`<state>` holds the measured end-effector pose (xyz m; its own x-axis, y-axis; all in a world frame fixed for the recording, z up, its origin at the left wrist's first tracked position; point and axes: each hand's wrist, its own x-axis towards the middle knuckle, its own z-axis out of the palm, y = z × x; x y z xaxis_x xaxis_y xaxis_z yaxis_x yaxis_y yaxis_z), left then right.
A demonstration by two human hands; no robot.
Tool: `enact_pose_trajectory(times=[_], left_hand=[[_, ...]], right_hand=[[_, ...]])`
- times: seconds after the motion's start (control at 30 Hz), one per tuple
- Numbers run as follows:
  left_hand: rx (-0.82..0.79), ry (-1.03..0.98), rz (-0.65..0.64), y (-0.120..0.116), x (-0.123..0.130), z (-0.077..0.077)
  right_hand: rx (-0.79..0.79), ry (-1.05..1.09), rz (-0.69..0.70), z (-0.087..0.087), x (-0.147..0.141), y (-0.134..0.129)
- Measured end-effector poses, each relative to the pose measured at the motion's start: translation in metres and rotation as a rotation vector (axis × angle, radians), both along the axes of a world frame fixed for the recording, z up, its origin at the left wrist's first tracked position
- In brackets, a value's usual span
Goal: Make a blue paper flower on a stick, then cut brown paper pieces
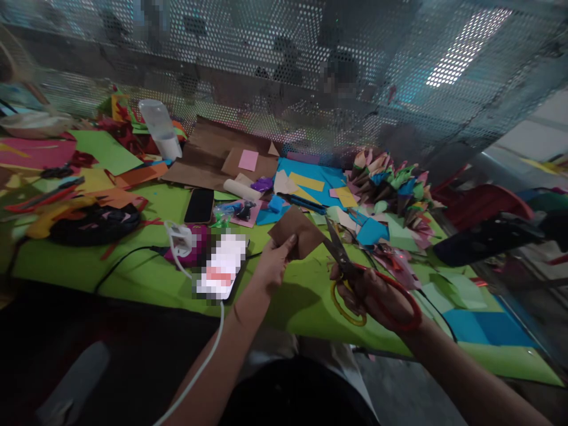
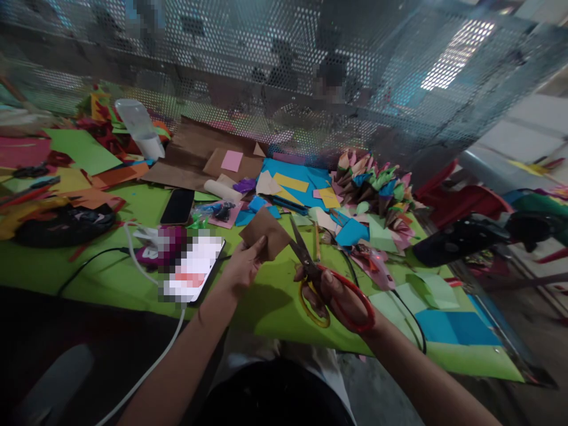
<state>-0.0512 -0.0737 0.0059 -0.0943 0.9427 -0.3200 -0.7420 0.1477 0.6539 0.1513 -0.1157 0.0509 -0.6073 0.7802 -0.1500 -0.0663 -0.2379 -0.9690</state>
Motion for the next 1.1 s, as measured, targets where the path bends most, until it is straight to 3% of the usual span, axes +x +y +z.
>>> enact_pose_trajectory(times=[0.3, 0.77, 1.1], left_hand=[[0.003, -0.015, 0.005, 0.001, 0.0, 0.0], [0.085, 0.048, -0.001, 0.0, -0.001, -0.005], [0.134, 0.104, -0.036, -0.001, 0.0, -0.009]], right_hand=[[-0.053, -0.01, -0.029, -0.014, 0.007, 0.0], [0.116, -0.045, -0.036, -0.018, 0.01, 0.002], [-0.068, -0.04, 0.003, -0.012, 0.013, 0.003]])
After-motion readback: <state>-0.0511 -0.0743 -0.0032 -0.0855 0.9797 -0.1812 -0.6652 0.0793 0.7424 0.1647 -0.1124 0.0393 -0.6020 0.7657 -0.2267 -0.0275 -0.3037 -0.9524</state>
